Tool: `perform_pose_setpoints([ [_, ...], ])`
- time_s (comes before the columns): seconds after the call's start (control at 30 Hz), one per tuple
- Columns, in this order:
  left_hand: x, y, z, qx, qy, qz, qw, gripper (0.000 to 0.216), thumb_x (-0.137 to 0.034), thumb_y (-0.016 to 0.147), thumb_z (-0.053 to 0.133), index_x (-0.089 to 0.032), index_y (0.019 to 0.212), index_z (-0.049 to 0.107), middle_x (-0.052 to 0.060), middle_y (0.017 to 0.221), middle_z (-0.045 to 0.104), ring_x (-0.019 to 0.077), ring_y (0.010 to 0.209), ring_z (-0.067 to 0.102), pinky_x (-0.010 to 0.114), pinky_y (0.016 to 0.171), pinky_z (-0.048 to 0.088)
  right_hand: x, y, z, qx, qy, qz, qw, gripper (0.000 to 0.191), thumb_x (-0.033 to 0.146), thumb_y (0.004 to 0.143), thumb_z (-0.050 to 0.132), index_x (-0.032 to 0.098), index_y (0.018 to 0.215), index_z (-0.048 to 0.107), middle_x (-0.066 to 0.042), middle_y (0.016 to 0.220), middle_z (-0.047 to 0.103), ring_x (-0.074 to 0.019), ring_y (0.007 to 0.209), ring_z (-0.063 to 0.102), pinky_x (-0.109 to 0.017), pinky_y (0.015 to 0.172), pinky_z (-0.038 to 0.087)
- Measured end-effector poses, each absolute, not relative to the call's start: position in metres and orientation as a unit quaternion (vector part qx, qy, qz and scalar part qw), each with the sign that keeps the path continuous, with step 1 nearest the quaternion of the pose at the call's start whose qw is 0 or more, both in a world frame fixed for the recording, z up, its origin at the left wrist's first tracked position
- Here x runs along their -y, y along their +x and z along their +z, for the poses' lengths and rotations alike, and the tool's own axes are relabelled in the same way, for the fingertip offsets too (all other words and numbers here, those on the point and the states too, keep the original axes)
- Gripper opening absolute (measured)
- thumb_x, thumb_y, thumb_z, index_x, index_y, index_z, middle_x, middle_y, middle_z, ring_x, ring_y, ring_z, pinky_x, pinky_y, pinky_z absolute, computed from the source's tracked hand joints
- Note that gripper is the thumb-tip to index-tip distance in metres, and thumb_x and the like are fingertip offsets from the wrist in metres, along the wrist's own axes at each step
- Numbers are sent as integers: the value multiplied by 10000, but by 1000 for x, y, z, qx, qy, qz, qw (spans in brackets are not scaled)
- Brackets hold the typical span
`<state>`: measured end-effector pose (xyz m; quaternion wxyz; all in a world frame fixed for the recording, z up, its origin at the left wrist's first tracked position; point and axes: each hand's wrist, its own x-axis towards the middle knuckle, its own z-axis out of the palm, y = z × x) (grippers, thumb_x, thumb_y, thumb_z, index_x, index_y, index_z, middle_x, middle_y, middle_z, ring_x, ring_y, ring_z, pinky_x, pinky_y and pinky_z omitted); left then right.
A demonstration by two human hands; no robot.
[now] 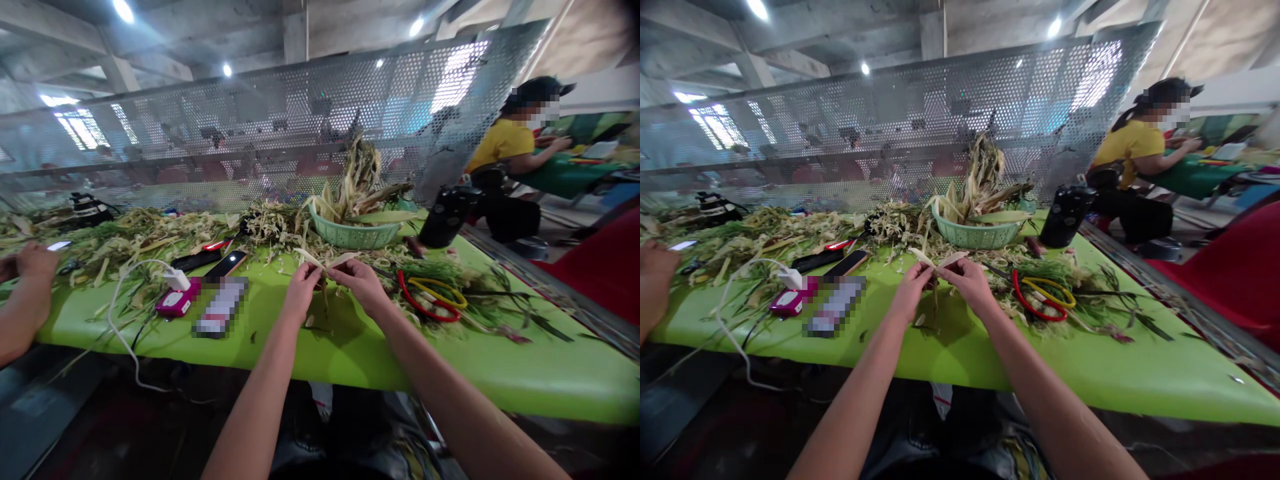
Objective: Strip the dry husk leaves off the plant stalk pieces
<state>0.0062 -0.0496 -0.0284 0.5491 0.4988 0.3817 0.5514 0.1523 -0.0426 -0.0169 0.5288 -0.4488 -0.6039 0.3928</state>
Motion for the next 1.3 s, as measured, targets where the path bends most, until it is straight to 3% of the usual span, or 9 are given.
perform_pose_setpoints([
  [0.2,53,5,-26,-375,498,533,572,198,-349,807,578,-186,918,593,-9,777,552,84,647,464,189,553,328,41,154,-21,611,-460,366,531,299,441,670,717,158,698,623,-5,645,612,-140,597,522,-271,581,422],
  [0.6,53,6,-27,-307,529,530,588,297,-307,751,680,-165,996,588,31,903,617,131,799,551,262,746,432,41,153,-21,597,-459,367,546,289,443,700,680,155,727,674,-37,697,657,-178,662,566,-288,628,435],
  [1.3,58,7,-20,-228,544,511,626,338,-258,753,684,-159,1047,550,46,923,601,133,822,546,266,757,437,40,152,-17,550,-424,417,587,214,359,700,690,170,772,619,4,697,606,-135,615,508,-250,578,397],
])
